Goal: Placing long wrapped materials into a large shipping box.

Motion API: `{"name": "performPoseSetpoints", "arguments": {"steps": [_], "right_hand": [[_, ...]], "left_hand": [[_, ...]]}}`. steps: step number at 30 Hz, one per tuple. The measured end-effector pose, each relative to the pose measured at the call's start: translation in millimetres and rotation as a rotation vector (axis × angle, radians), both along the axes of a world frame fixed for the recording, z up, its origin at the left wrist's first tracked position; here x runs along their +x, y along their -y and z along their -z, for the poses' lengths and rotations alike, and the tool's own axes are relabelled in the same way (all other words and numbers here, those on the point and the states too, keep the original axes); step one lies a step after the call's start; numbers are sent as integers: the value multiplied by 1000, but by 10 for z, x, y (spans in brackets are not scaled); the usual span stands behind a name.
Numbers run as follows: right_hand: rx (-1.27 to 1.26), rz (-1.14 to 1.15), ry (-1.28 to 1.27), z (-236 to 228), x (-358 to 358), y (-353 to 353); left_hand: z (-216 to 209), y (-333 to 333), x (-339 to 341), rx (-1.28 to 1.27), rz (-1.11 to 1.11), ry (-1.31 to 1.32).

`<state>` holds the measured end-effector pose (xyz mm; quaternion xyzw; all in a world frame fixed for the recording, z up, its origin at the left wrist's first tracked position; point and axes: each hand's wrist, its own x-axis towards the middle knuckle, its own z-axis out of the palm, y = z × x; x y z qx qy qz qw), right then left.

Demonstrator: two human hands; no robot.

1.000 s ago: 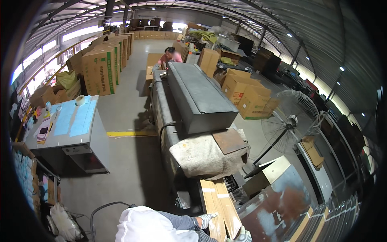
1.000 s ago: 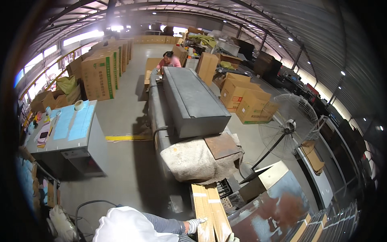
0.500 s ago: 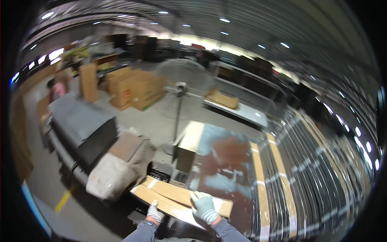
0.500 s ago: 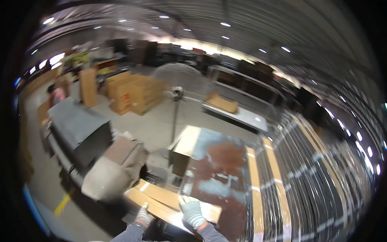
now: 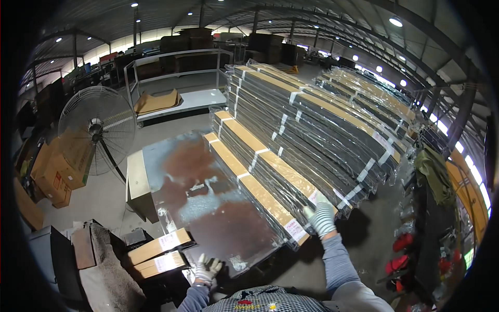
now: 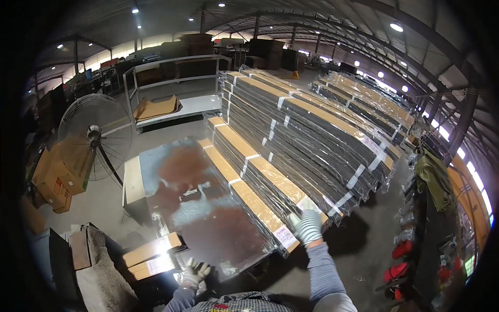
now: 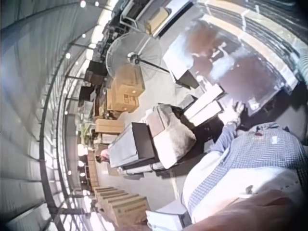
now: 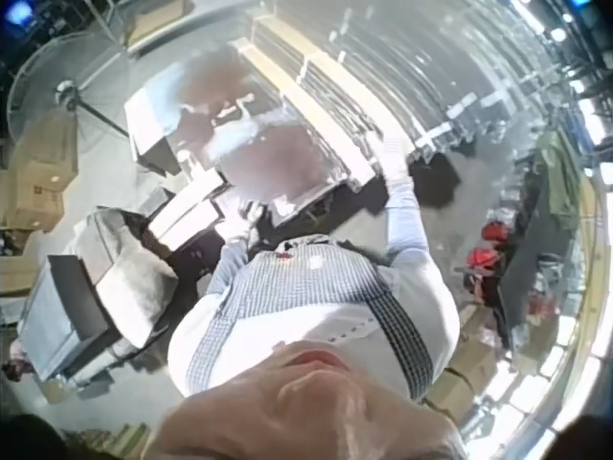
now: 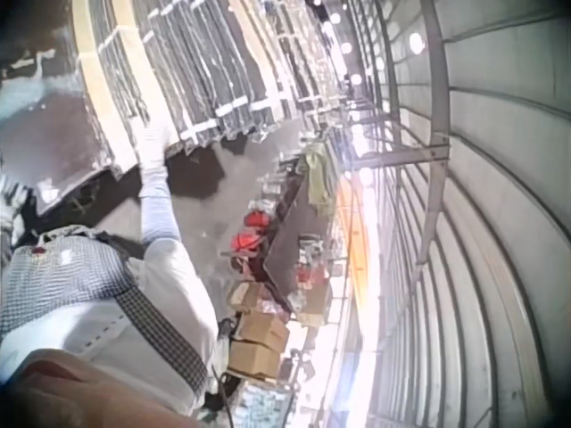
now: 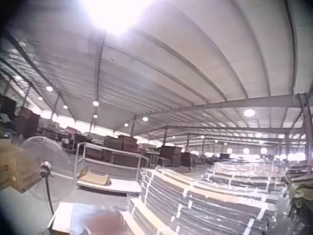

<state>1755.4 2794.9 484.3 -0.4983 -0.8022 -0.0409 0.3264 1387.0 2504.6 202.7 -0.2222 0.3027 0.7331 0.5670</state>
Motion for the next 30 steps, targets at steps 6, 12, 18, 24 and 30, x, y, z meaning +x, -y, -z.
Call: {"name": "performPoseSetpoints", "arguments": {"steps": [6,12,18,24,30], "right_hand": [[-211,278,287,456,590,-286],[-246,154,215,779,449,-359],[-574,88,480,646,-29,-160],[-683,-157,506,1339,-1016,908],[-757,-237,747,1958,-346,1259]], "left_hand": [[-871,-984,1012,121,448,-68],[-1274,-1390,1489,386,687,-167],[-786,-1197,1417,396,374,-302],[130,-510,1237,186,222,-129],[-222,-28,1499,24,1077,-547]]}}
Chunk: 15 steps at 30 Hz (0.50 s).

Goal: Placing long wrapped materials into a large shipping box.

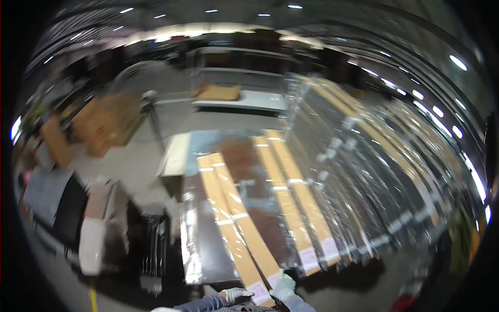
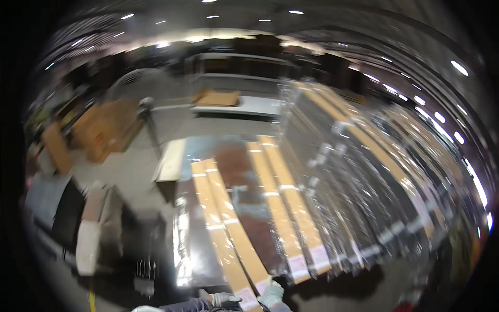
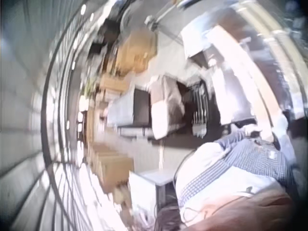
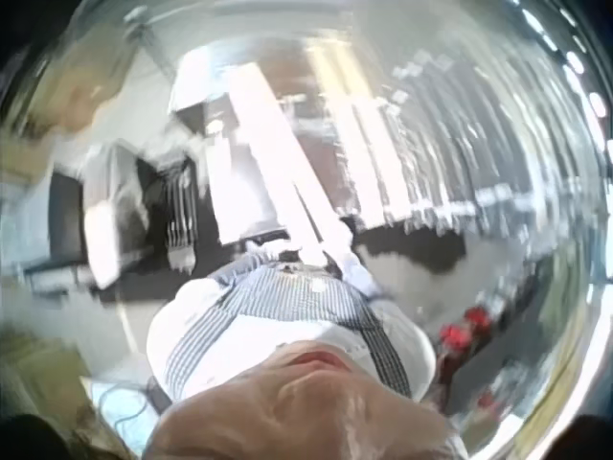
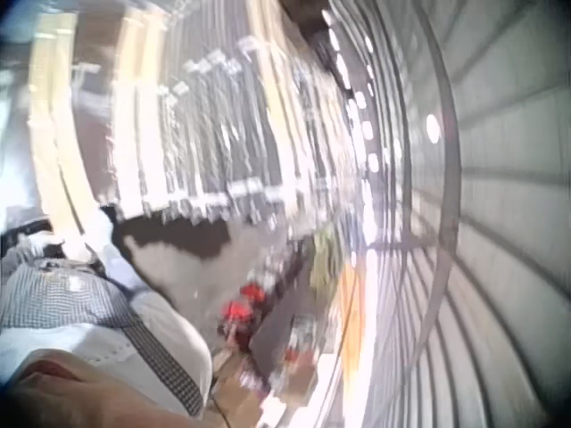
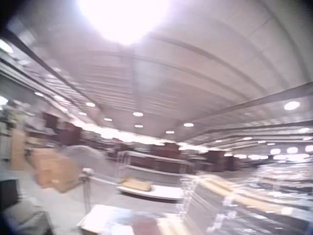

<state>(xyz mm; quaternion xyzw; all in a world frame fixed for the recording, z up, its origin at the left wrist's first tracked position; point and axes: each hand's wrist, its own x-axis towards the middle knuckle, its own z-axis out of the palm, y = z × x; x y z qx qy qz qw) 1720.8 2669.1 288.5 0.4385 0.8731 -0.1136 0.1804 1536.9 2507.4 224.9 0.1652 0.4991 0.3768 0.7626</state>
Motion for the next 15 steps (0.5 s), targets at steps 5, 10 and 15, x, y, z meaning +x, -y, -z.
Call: {"name": "performPoseSetpoints", "arguments": {"steps": [5,10,15], "right_hand": [[52,215,125,226,-181,225],[-4,-152,26,643,-170,68],[-100,-495,-438,385,426,-17]], "left_hand": [[-90,-9,-22,-262,-782,491],[607,314,67,-12,-761,272],[83,600,123,-252,-697,280]]}}
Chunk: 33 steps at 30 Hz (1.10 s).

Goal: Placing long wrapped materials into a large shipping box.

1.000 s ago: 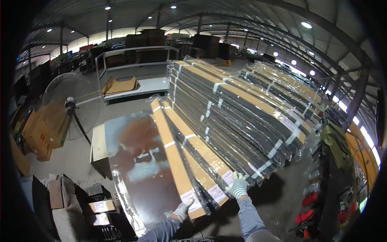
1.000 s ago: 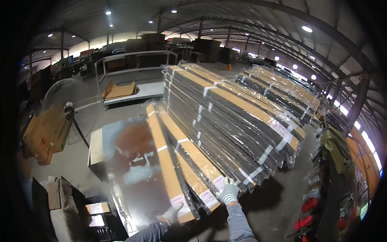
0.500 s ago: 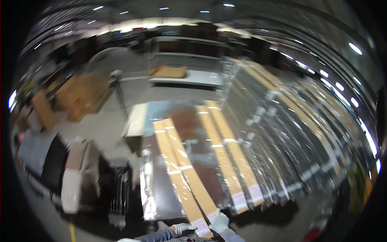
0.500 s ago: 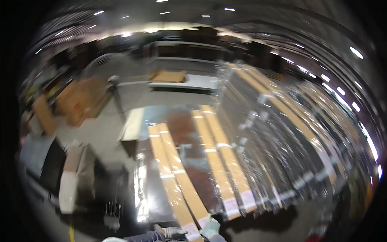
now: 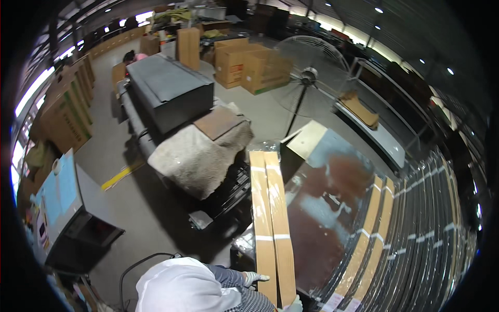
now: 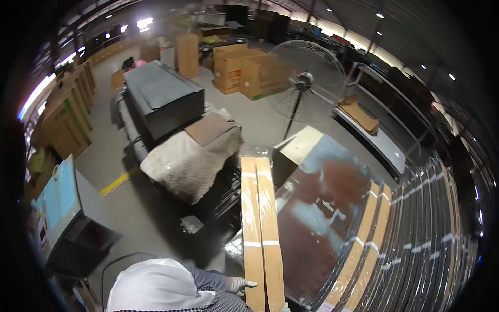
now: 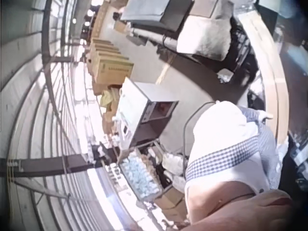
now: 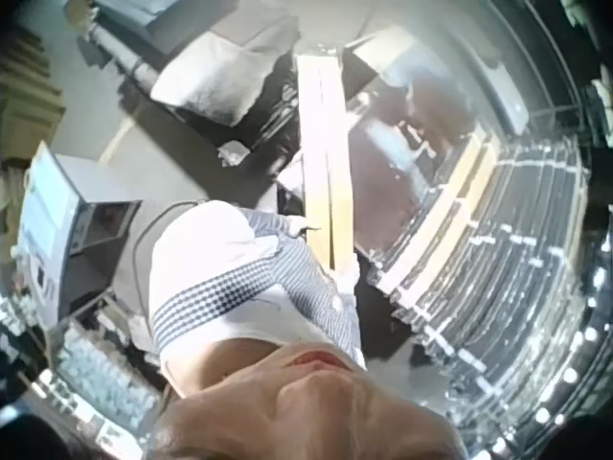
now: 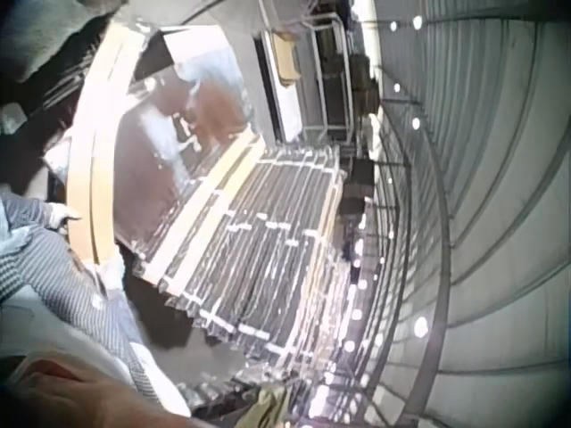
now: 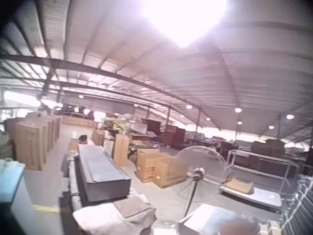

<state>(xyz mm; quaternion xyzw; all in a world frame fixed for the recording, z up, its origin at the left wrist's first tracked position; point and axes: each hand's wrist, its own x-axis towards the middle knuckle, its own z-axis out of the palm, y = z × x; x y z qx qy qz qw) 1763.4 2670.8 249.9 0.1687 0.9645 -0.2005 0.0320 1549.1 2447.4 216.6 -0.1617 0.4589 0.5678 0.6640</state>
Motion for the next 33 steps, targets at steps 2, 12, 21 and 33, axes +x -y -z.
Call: {"name": "performPoseSetpoints", "arguments": {"steps": [2,12,21,33], "right_hand": [[28,-86,-9,-154,26,-8],[244,-345,-94,-803,-1920,429],[315,-383,-104,-1696,-2454,1187],[428,-453,-215,-1696,-2728,1378]], "left_hand": [[-374,135,4,-102,-84,69],[-304,687,-591,223,-984,379],[-493,1014,-1216,345,-1130,177],[-419,1176,-1424,352,-1099,196]]}}
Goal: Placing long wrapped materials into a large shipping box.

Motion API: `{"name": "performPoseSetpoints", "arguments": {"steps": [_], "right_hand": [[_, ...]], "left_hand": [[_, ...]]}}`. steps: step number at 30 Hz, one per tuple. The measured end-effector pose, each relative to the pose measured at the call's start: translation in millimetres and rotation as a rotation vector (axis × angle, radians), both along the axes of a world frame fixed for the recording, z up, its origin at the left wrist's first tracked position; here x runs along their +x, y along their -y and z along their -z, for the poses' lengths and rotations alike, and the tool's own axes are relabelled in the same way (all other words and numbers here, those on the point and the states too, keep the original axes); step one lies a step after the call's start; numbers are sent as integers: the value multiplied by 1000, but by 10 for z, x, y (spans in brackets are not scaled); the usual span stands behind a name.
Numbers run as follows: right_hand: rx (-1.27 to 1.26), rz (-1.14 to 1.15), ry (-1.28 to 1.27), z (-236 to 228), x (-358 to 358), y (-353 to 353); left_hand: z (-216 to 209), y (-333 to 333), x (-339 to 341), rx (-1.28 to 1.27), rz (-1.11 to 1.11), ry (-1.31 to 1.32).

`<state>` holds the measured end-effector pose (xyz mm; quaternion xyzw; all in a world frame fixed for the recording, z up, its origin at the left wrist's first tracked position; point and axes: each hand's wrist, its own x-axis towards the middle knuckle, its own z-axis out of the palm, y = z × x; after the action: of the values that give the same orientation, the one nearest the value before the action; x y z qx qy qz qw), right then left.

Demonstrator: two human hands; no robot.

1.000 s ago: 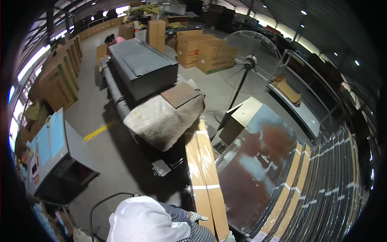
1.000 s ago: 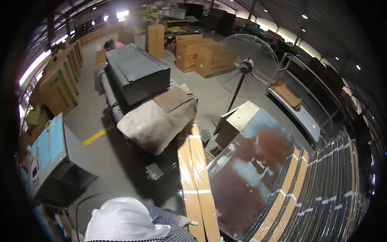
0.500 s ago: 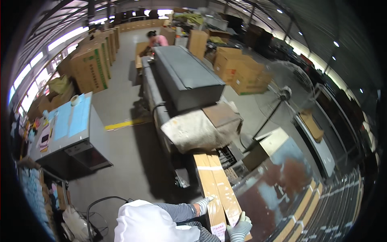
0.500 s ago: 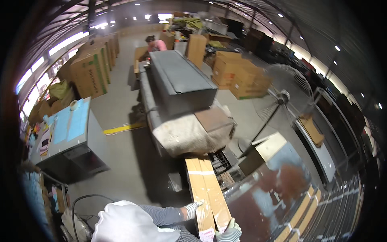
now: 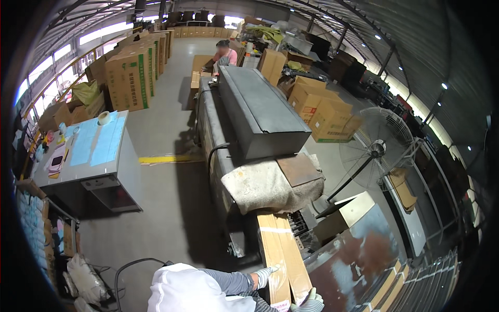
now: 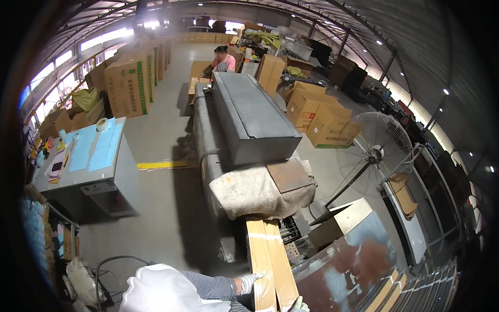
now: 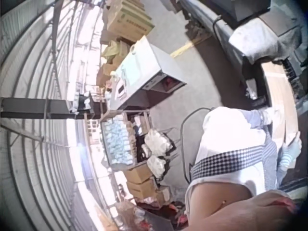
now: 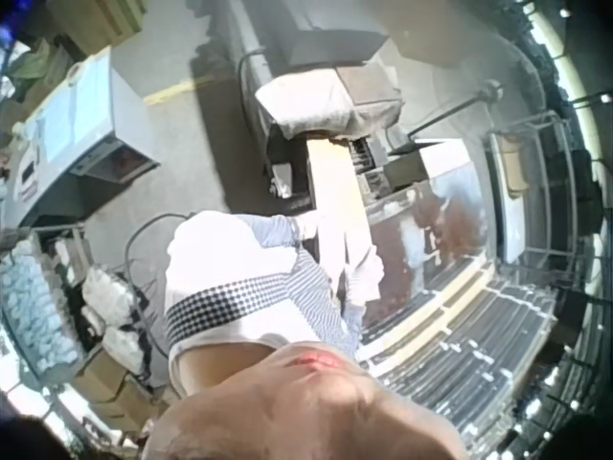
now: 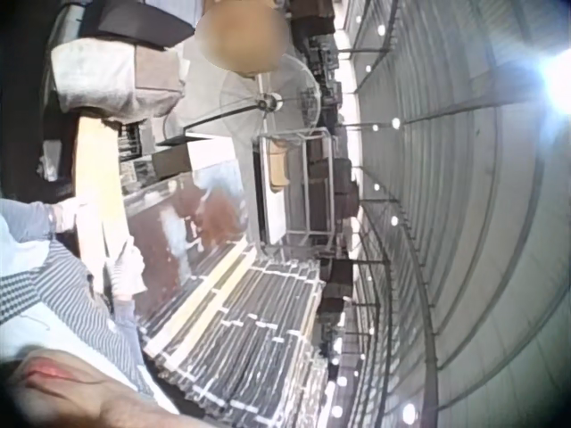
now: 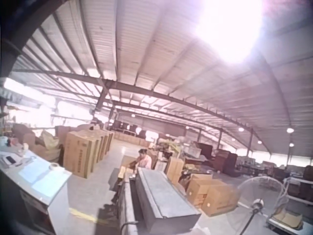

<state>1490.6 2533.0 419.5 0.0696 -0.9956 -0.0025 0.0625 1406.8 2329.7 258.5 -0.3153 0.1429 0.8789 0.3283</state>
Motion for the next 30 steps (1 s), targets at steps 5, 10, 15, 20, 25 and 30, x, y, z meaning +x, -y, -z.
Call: {"name": "performPoseSetpoints", "arguments": {"steps": [5,10,15,20,25,30], "right_hand": [[5,72,74,-34,-1,127],[-213,65,96,-21,-407,-82],[-257,127,-312,-402,-551,-312],[-149,342,-698,-1346,306,-1087],[183,728,-990,-2404,2087,-1971],[483,1104,-1066,-2988,3774,-2558]], "left_hand": [[151,45,-25,-87,53,31],[200,100,-289,331,12,-91],[-99,-101,-988,140,-6,-377],[936,-414,-1440,-299,177,-116],[1338,-1164,-1072,-699,662,-1266],[-47,-2540,80,53,804,-193]]}}
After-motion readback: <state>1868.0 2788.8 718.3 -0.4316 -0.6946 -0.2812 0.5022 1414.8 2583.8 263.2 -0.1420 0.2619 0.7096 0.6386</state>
